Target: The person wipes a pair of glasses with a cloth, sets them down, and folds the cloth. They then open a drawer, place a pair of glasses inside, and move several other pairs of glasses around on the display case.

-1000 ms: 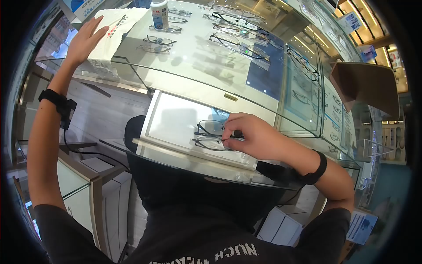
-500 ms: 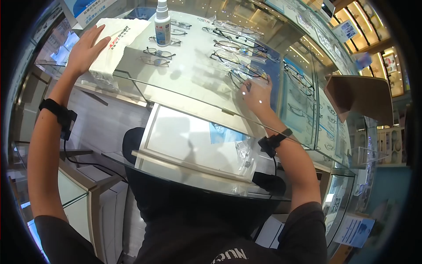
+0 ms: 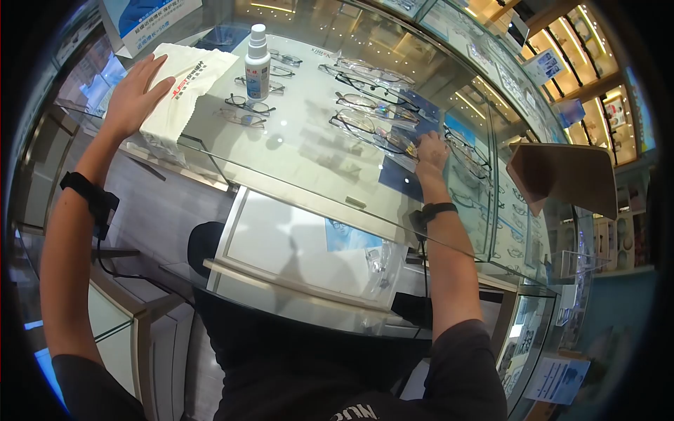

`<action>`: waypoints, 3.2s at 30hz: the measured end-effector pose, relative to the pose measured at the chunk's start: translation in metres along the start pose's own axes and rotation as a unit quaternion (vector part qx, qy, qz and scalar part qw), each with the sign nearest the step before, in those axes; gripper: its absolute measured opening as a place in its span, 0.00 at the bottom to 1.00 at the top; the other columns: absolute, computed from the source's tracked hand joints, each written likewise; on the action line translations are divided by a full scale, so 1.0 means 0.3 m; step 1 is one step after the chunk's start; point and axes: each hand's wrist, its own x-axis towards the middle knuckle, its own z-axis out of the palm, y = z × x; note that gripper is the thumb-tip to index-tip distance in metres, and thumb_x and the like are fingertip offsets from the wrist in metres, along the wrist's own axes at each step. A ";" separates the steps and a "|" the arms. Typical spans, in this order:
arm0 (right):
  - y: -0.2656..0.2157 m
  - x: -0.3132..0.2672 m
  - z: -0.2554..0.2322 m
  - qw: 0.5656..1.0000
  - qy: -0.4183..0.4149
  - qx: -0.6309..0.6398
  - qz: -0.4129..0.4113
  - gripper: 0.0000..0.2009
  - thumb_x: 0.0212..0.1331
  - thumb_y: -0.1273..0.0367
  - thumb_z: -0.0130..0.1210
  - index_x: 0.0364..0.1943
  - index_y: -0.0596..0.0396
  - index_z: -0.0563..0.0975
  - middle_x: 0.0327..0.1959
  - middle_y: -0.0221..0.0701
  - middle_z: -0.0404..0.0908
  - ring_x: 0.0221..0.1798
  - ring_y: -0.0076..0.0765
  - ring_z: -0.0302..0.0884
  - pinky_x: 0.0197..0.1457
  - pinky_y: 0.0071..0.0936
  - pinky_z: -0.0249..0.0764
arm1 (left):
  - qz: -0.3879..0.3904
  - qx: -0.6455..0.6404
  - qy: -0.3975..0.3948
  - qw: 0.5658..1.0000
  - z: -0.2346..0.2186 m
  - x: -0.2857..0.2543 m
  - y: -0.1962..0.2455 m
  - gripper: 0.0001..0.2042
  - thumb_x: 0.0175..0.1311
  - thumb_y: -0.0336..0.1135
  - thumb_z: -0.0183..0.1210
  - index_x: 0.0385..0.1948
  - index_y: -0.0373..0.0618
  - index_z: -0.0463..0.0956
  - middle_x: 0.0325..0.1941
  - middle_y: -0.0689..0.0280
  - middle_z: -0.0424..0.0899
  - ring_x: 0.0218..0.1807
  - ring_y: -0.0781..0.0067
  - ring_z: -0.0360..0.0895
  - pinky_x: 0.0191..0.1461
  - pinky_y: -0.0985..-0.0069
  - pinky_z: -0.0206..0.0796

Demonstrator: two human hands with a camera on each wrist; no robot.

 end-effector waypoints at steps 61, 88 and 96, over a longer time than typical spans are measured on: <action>-0.036 0.058 0.014 0.982 -0.170 0.072 0.031 0.38 0.69 0.41 0.43 0.72 0.56 0.68 0.77 0.43 0.64 0.76 0.52 0.63 0.77 0.53 0.57 | -0.019 0.000 -0.019 1.000 -0.025 -0.006 0.027 0.31 0.71 0.56 0.53 0.72 0.51 0.68 0.79 0.52 0.63 0.80 0.48 0.57 0.81 0.60 0.48; -0.189 -0.246 -0.052 0.996 -0.062 -0.018 0.066 0.22 0.67 0.59 0.54 0.60 0.55 0.75 0.64 0.40 0.73 0.64 0.52 0.74 0.59 0.55 0.76 | -0.013 -0.004 -0.005 1.000 0.000 0.009 0.005 0.33 0.69 0.58 0.54 0.70 0.48 0.69 0.78 0.50 0.63 0.80 0.48 0.57 0.81 0.60 0.49; -0.166 -0.235 -0.019 0.996 -0.061 0.006 0.065 0.21 0.69 0.59 0.52 0.61 0.55 0.74 0.64 0.39 0.73 0.67 0.52 0.71 0.63 0.56 0.73 | -0.010 0.000 0.002 1.000 0.004 0.006 0.002 0.33 0.69 0.58 0.55 0.70 0.48 0.70 0.78 0.49 0.64 0.79 0.47 0.58 0.81 0.59 0.49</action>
